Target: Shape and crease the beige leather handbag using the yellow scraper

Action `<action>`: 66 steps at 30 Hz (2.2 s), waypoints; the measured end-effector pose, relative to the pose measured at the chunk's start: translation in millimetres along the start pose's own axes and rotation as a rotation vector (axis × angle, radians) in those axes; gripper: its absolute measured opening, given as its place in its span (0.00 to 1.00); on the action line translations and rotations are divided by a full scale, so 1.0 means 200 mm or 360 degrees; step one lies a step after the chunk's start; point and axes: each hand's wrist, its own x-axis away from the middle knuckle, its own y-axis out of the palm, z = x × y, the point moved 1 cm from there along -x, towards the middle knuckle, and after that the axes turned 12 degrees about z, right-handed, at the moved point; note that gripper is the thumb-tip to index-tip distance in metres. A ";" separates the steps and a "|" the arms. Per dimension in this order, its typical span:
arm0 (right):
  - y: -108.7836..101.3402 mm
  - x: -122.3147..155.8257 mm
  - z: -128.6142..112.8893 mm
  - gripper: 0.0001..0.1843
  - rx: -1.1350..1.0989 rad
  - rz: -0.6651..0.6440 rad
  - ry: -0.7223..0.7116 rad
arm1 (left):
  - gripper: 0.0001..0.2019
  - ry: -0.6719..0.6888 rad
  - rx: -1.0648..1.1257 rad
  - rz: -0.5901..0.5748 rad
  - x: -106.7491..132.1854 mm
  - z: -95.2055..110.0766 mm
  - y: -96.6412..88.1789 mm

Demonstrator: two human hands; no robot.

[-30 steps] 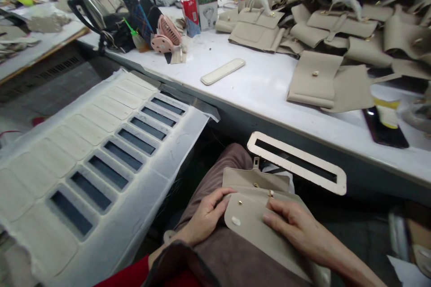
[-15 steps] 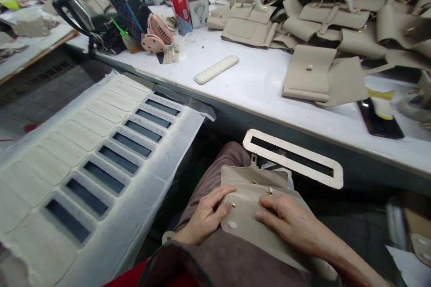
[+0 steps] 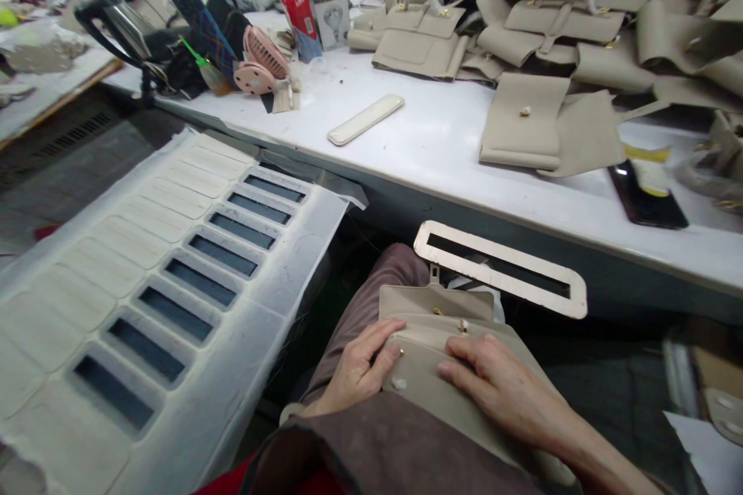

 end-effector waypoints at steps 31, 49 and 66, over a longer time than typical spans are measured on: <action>0.13 0.51 0.37 0.19 -0.0883 0.1285 0.0956 | 0.30 -0.0471 -0.0320 0.0228 0.00 0.05 0.05; 0.21 0.54 0.47 0.19 -0.1085 0.1428 0.0939 | 0.30 -0.0442 -0.0412 0.0252 0.00 0.08 0.07; 0.23 0.50 0.51 0.16 -0.1263 0.1617 0.0878 | 0.28 -0.0477 0.0019 0.0504 -0.01 -0.06 0.06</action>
